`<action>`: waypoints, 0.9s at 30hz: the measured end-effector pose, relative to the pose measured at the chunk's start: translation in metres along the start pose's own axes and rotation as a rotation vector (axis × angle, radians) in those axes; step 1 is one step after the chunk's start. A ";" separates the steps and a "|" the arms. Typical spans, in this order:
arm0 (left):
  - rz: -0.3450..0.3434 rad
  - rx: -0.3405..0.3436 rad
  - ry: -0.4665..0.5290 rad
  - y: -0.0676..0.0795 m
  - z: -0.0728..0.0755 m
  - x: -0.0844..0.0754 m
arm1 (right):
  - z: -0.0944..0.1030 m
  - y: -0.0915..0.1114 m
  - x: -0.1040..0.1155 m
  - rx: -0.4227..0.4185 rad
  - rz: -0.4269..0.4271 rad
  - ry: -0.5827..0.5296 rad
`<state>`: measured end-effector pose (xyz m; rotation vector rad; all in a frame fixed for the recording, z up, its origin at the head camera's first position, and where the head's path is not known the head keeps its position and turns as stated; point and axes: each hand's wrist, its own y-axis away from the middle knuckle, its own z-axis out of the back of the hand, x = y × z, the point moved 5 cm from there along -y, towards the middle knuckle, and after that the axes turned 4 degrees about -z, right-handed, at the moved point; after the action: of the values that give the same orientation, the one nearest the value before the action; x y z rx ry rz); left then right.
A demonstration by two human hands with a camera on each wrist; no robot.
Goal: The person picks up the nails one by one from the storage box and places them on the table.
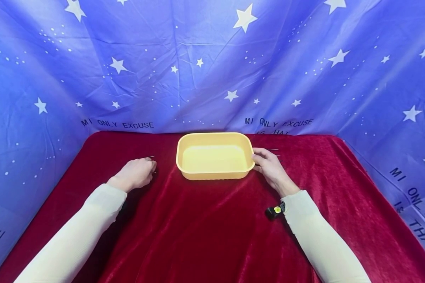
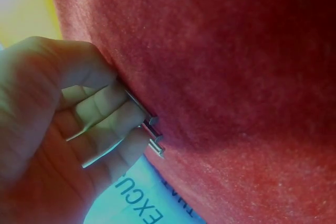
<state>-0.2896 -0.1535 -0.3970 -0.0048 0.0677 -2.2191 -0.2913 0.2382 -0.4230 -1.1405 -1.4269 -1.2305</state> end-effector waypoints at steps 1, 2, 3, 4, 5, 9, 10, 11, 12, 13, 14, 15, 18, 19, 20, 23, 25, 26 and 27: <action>0.000 -0.001 0.001 0.000 0.000 0.000 | 0.000 0.000 0.000 -0.001 -0.001 0.001; -0.001 -0.001 0.001 0.000 0.000 0.000 | 0.000 0.000 0.000 -0.001 -0.002 0.001; 0.001 0.000 0.001 0.000 0.000 0.000 | 0.000 0.000 0.001 0.000 -0.002 0.001; 0.001 0.001 0.003 -0.001 0.000 0.001 | 0.000 0.001 0.001 0.000 -0.002 0.003; 0.001 0.002 0.003 -0.001 0.000 0.001 | 0.000 0.000 0.001 0.000 -0.003 0.003; 0.004 0.006 0.008 -0.001 0.000 0.001 | 0.000 0.000 0.000 -0.002 -0.004 0.005; 0.004 0.004 0.009 0.000 0.000 0.001 | 0.000 0.000 0.000 -0.002 -0.005 0.005; 0.003 0.001 0.008 0.000 0.000 0.001 | 0.000 0.000 0.000 -0.004 -0.008 0.003; 0.003 -0.002 0.008 0.001 0.000 0.000 | 0.000 0.000 0.000 -0.005 -0.011 0.003; 0.005 -0.007 0.006 0.001 0.000 0.000 | 0.000 0.000 0.000 -0.006 -0.014 0.005; 0.003 -0.012 0.006 0.001 0.000 0.000 | 0.000 0.000 0.000 -0.007 -0.017 0.008; 0.002 -0.019 0.004 0.001 0.000 -0.001 | 0.001 0.000 0.000 -0.007 -0.019 0.013; -0.003 -0.044 -0.005 0.001 0.002 -0.004 | 0.001 0.001 0.004 -0.010 -0.017 0.046; -0.007 -0.057 -0.009 0.001 0.003 -0.005 | 0.001 0.002 0.005 -0.014 -0.017 0.061; -0.011 -0.072 -0.012 0.001 0.005 -0.007 | 0.001 0.003 0.007 -0.021 -0.014 0.082; -0.018 -0.125 -0.016 -0.002 0.012 -0.012 | 0.003 0.006 0.013 -0.060 0.006 0.176; -0.017 -0.159 -0.014 -0.003 0.017 -0.016 | 0.004 0.009 0.019 -0.085 0.036 0.249; -0.013 -0.173 -0.012 -0.004 0.019 -0.018 | 0.003 0.010 0.023 -0.096 0.057 0.289; -0.008 -0.185 -0.010 -0.005 0.022 -0.020 | 0.003 0.012 0.026 -0.106 0.082 0.330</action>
<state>-0.2807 -0.1357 -0.3747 -0.1185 0.2676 -2.2136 -0.2844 0.2443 -0.3957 -1.0004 -1.0698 -1.3766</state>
